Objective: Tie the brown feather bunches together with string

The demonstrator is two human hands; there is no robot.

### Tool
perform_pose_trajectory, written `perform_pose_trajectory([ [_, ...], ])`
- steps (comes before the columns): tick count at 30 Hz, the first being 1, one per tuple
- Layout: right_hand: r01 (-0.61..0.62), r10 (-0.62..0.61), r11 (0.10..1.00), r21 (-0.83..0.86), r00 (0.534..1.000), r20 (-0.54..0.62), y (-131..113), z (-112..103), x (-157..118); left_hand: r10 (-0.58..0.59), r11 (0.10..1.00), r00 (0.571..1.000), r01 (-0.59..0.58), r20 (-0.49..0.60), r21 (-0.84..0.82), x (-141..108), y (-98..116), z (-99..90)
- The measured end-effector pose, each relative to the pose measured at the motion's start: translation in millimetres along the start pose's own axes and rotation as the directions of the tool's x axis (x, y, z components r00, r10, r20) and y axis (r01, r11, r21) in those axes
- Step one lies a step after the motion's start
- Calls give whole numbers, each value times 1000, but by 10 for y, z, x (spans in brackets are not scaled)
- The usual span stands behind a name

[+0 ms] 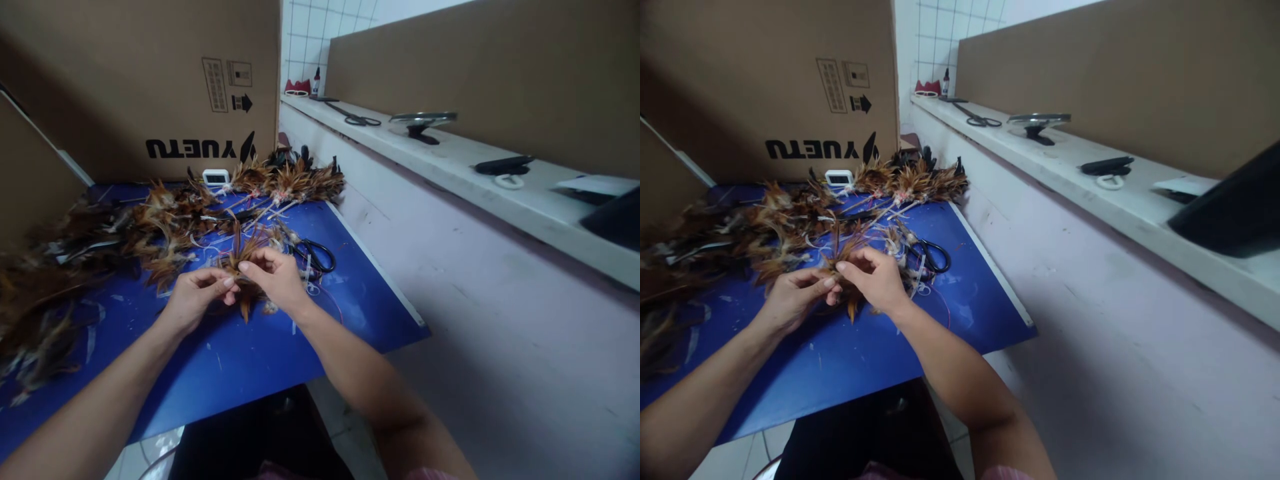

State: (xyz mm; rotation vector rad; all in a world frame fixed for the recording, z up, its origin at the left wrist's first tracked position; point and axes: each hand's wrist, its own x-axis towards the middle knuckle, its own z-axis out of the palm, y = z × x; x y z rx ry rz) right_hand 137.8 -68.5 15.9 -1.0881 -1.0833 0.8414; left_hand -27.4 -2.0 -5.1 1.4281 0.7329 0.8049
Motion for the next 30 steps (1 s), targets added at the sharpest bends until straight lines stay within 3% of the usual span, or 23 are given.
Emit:
perform_pose_trajectory([
  [9, 3, -3, 998, -65, 1000, 2, 77, 0, 27, -5, 998, 997, 1, -71, -62, 4, 20, 25],
  [20, -85, 85, 996, 1, 996, 15, 104, 17, 13, -47, 987, 992, 28, -119, -159, 7, 42, 50],
  [30, -111, 112, 992, 51, 994, -9, 78, 25, 14, -4, 999, 998, 8, -64, 51, 5, -37, -9],
])
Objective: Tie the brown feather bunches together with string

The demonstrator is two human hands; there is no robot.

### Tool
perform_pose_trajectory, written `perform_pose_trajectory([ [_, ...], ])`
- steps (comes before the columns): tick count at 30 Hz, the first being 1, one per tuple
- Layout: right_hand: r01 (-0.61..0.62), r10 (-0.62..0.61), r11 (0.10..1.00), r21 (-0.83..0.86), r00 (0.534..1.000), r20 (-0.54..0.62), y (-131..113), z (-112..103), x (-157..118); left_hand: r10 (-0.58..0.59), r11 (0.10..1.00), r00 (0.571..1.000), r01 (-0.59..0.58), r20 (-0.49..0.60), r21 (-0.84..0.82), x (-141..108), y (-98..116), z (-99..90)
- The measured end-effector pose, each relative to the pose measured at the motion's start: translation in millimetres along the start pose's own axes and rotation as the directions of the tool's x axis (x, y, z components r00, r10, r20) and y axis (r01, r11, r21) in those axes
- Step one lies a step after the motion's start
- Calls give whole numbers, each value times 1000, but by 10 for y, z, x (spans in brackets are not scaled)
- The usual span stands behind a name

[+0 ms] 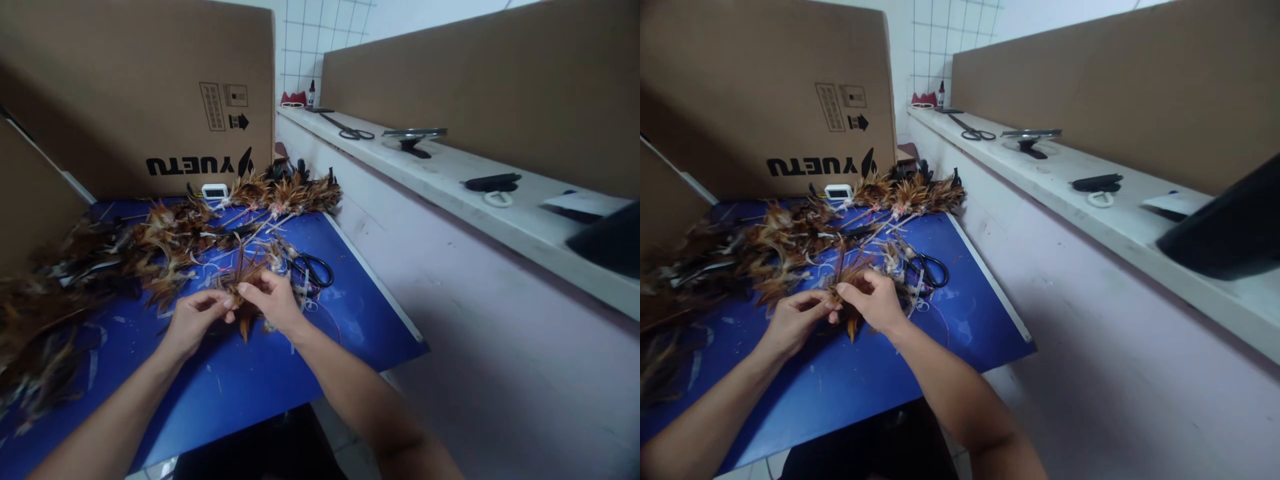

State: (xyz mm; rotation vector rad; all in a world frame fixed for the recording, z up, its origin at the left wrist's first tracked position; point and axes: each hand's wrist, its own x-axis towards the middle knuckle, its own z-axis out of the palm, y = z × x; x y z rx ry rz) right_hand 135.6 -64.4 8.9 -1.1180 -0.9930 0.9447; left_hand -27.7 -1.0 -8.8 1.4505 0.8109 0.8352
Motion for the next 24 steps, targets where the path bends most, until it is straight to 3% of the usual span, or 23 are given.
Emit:
perform_pose_trajectory([
  [10, 20, -20, 999, -26, 1000, -12, 67, 10, 27, -30, 999, 999, 29, -37, -34, 2, -7, 20],
  [24, -79, 77, 994, 76, 997, 30, 45, 47, -11, 13, 993, 999, -7, 44, -119, 27, -64, -18],
])
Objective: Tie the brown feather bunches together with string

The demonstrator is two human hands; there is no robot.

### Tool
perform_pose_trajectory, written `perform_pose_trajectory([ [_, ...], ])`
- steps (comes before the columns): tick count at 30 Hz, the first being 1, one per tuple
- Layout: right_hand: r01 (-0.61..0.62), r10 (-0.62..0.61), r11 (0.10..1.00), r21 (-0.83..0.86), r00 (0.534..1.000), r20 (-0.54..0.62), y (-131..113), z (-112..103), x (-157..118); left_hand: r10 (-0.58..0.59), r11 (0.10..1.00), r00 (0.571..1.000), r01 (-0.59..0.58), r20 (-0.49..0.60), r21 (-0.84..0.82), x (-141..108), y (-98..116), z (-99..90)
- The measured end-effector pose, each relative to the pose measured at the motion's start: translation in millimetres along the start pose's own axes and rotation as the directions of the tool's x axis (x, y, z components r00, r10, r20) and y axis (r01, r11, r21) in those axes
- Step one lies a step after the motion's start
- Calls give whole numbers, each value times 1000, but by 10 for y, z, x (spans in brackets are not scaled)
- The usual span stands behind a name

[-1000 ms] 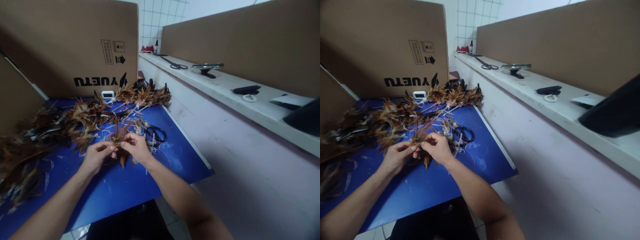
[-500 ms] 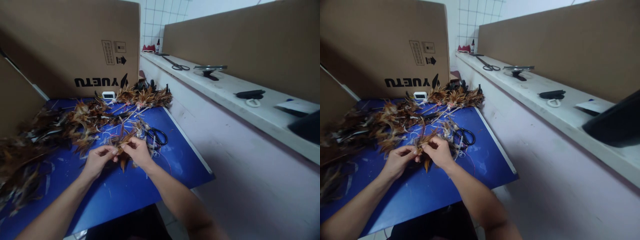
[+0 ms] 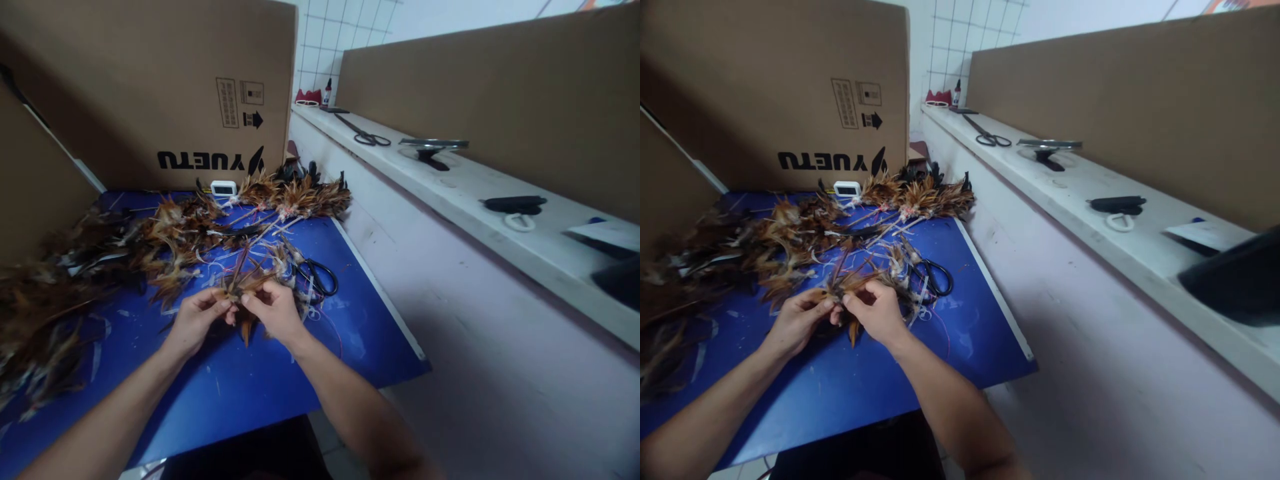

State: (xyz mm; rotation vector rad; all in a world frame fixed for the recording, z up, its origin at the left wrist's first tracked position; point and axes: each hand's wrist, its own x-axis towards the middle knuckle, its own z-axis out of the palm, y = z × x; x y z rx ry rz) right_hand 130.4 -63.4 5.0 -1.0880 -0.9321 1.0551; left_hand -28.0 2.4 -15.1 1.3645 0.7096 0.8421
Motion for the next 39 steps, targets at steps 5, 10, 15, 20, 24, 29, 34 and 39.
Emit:
perform_pose_trajectory([
  [5, 13, -14, 999, -32, 1000, -14, 37, 7, -6, 51, 999, 999, -51, -16, 7, 1, 4, -1],
  [10, 13, -14, 997, -79, 1000, -23, 21, -21, -3, 71, 997, 992, -72, -103, -5, -1, 47, -18],
  [15, 39, -49, 988, -152, 997, -65, -87, -122, 34, 119, 989, 971, -135, -207, -65, 8, 215, 9],
  [20, 71, -93, 972, -223, 992, -87, -147, -267, 85, 152, 981, 958, -175, -242, -79, -21, 407, 31],
  [24, 88, -93, 928, -363, 996, 4, -222, -412, 47, 101, 990, 956, -123, -276, -63, -61, 380, -37],
  [29, 226, -182, 734, -641, 974, 135, -373, -631, -136, 64, 987, 944, -109, -324, -122, -54, 204, -148],
  [34, 307, -69, 513, -802, 946, 318, -323, -756, -346, 40, 981, 950, -96, -311, -169, -51, 162, -208],
  [39, 419, -33, 323, -848, 901, 433, -172, -689, -363, 13, 977, 959, -72, -283, -200, -70, 143, -197],
])
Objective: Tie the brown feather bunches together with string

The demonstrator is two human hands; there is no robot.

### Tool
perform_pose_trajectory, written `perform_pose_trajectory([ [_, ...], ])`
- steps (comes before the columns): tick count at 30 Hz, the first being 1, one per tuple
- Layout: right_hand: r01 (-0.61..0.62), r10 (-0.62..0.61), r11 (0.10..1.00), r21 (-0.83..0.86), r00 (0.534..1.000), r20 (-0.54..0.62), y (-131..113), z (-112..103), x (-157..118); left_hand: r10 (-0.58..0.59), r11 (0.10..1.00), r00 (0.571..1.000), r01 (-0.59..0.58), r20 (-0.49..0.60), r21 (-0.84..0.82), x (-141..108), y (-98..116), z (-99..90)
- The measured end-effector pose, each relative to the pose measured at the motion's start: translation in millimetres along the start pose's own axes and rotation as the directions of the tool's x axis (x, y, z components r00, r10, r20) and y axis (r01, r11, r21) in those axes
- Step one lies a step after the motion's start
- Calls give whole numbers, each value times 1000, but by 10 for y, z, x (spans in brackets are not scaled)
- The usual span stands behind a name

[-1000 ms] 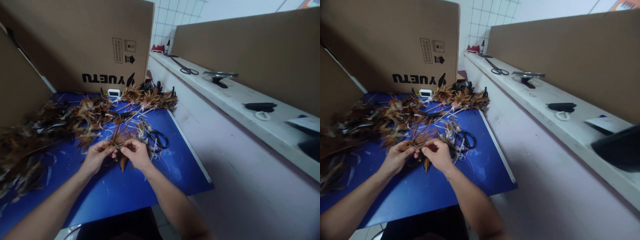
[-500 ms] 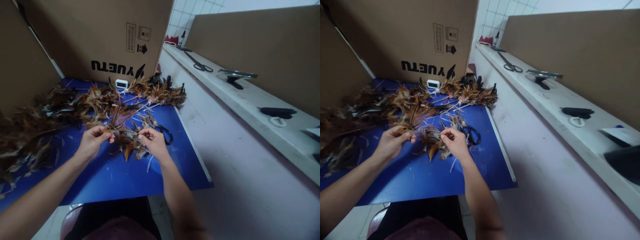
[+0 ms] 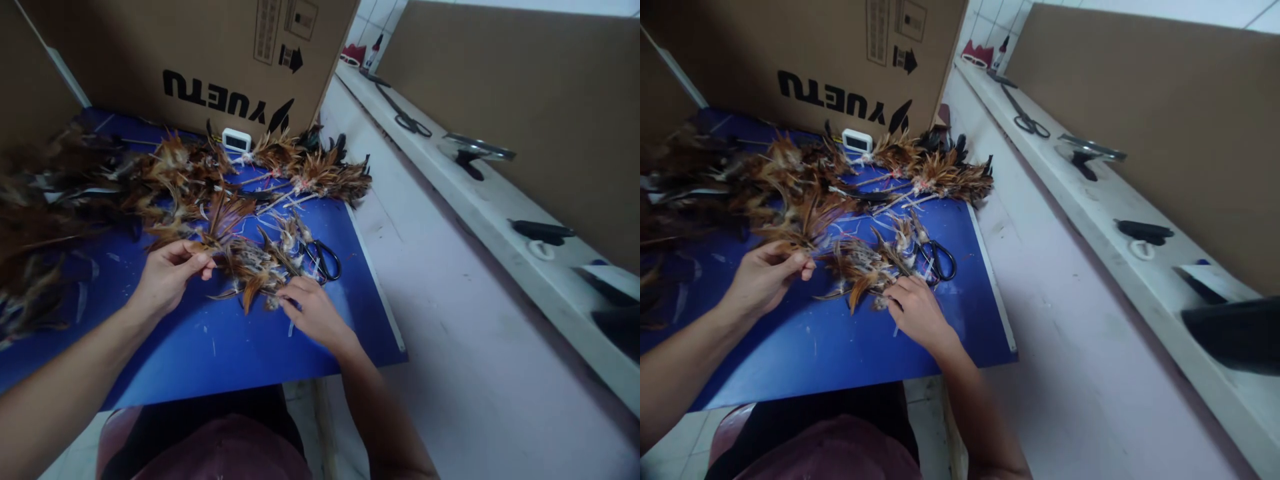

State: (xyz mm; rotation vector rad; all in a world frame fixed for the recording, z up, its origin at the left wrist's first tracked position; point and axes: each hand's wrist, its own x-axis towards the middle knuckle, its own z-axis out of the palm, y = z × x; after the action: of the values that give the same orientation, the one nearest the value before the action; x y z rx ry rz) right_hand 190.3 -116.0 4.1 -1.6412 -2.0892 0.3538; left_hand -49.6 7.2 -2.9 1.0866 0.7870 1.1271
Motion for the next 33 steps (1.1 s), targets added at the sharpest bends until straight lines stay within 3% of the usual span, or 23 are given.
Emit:
perform_pose_trajectory([
  [7, 84, -42, 942, -325, 990, 132, -73, 71, 194, -12, 1000, 999, 13, 35, -2, -23, -23, -6],
  [10, 93, -51, 934, -346, 990, 128, -70, 85, 203, -3, 1000, 999, 3, 41, -7, -26, -24, -20],
  [17, -85, 79, 994, 71, 994, 77, -46, -35, 139, 1, 1000, 998, -2, 57, 14, -25, -44, -25],
  [23, -184, 177, 929, 321, 983, 52, 5, -222, 85, -7, 1000, 998, 6, 68, 15, -23, -50, -22],
  [27, -193, 213, 897, 398, 977, -6, 64, -284, 39, -4, 1000, 997, 2, 80, 27, -31, -52, -10],
  [33, -315, 311, 783, 537, 945, 101, 83, -247, 47, -23, 998, 997, 19, 80, 56, -41, -61, 5],
])
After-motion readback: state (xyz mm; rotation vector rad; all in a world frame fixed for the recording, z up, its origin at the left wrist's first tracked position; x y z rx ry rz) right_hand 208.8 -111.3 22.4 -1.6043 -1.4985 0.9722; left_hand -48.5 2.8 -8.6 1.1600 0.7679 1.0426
